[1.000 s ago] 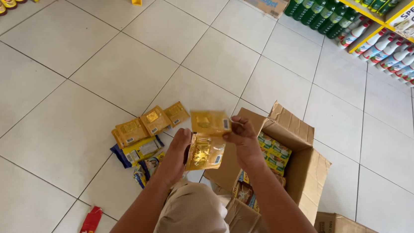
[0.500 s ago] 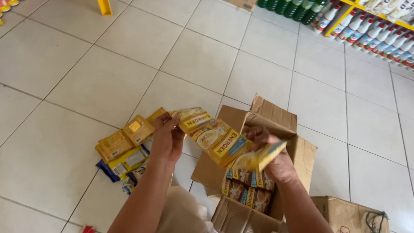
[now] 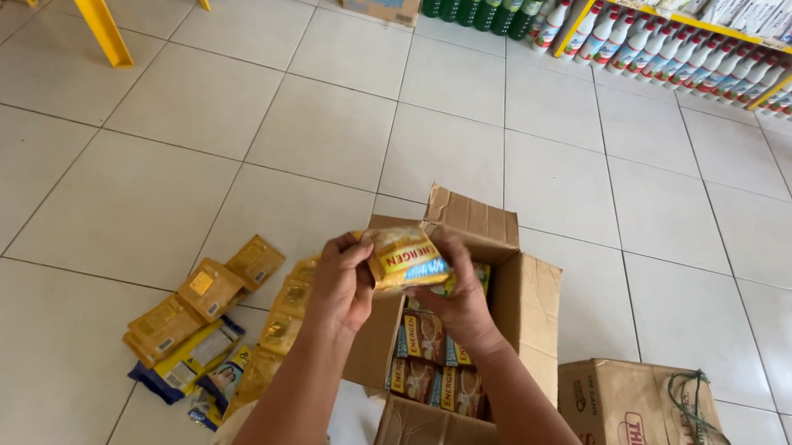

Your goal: Packing small product sachets into a cardboard box for retail storage.

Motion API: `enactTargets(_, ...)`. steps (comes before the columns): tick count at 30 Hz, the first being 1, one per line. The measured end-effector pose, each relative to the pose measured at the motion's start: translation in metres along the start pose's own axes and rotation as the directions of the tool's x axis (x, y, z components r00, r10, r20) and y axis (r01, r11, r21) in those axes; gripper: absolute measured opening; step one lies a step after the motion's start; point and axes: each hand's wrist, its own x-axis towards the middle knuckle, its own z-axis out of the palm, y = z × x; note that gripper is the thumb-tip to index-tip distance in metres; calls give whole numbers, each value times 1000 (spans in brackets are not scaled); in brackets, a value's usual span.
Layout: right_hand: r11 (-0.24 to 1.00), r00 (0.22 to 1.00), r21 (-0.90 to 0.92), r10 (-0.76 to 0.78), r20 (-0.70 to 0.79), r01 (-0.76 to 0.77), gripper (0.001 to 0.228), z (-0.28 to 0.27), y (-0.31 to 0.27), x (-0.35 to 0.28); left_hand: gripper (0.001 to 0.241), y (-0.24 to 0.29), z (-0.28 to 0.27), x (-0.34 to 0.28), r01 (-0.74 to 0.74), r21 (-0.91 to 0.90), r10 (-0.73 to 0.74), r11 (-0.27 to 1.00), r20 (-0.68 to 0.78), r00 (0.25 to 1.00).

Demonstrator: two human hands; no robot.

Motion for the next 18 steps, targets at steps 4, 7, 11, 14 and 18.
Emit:
enactTargets(4, 964, 990, -223, 144, -5, -141, 66, -5, 37, -15, 23, 27, 14, -17, 152, 224, -145, 963, -47, 988)
enactTargets(7, 949, 993, -294, 116, -21, -117, 54, -9, 41, -8, 24, 49, 19, -24, 141, 454, -176, 880, 36, 984)
enactTargets(11, 994, 995, 104, -30, -91, 40, 29, -5, 28, -4, 28, 45, 3, -8, 100, 577, -153, 810, 44, 987)
enactTargets(14, 958, 968, 224, 212, -131, -180, 28, 1, 27, -7, 30, 43, -8, -1, 143, 553, -154, 821, -26, 988)
enactTargets(18, 892, 920, 356, 355, -168, -279, 20, -1, 32, -8, 40, -2, -96, 67, 81, 657, 78, 750, -209, 975)
